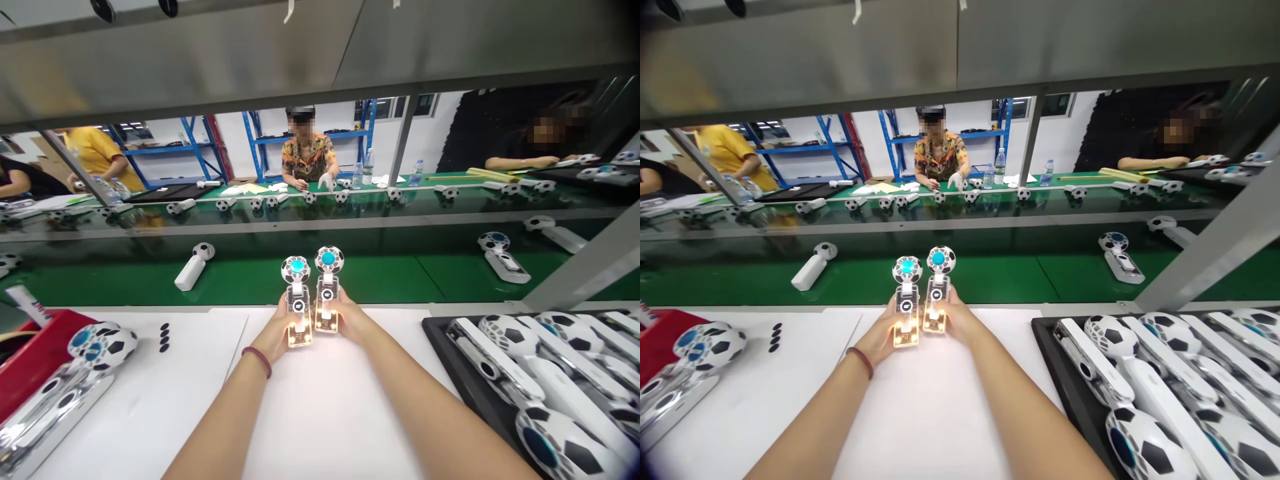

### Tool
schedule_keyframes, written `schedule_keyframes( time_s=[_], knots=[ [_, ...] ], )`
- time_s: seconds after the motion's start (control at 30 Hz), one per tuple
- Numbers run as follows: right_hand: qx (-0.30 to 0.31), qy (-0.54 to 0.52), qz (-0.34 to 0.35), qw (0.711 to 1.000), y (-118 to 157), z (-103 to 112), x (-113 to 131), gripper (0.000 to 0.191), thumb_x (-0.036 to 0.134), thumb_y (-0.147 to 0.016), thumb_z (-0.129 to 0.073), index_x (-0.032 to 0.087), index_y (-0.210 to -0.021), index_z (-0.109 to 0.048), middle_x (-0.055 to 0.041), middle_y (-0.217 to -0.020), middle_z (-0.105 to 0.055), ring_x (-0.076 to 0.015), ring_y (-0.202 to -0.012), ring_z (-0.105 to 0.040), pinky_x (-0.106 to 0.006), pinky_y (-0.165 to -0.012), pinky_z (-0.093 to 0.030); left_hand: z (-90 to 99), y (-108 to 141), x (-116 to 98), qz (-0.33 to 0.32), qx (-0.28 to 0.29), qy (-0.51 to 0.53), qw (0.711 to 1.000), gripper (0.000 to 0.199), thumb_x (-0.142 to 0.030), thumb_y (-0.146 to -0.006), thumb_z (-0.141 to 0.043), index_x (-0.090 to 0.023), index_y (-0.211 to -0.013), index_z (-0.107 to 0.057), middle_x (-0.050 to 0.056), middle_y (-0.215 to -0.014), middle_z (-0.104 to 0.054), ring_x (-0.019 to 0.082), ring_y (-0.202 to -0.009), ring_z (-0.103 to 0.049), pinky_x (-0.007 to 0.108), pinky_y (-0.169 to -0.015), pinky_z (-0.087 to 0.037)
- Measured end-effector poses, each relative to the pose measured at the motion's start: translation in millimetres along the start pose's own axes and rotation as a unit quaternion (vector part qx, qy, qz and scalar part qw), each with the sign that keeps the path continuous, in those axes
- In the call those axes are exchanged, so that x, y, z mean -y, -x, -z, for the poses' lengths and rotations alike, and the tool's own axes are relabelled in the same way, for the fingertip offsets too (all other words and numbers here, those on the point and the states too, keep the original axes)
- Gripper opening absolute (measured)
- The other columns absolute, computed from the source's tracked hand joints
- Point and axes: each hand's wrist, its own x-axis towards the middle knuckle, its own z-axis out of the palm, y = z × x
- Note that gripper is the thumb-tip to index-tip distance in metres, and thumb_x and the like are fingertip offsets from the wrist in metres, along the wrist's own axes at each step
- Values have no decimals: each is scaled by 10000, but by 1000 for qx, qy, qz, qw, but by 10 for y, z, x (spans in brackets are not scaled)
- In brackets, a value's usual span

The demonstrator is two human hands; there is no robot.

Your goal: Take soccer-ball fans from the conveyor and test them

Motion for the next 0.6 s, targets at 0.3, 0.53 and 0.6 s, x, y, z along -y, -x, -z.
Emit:
schedule_keyframes(
  time_s=[0.3, 0.53, 0.6],
  knots=[
    [4, 17, 1, 1000, -24, 26, -20, 557, 172, -650, -649, 245, -1129, -376, -8, -860, -597, -212, -768, -635, -378, -697, -503, 9, 0, -4, 3, -6, 10, 1000, 793, -131, -683, -609, -371, -1341, -239, 30, -1057, -572, 175, -789, -609, 316, -715, -485],
    [14, 10, 5, 1000, -23, 38, -30, 585, 193, -646, -656, 259, -1151, -368, -7, -869, -603, -210, -763, -634, -382, -682, -509, -8, -12, -4, -4, -20, 12, 1000, 790, -117, -645, -606, -333, -1329, -276, 32, -1019, -584, 179, -776, -604, 293, -665, -477],
    [16, 11, 3, 1000, -28, 47, -42, 601, 191, -638, -659, 261, -1155, -360, -4, -856, -605, -210, -743, -634, -382, -667, -510, -5, -19, 2, -6, -21, 12, 1000, 772, -128, -646, -607, -319, -1322, -286, 34, -1007, -586, 180, -769, -603, 275, -637, -472]
  ],
)
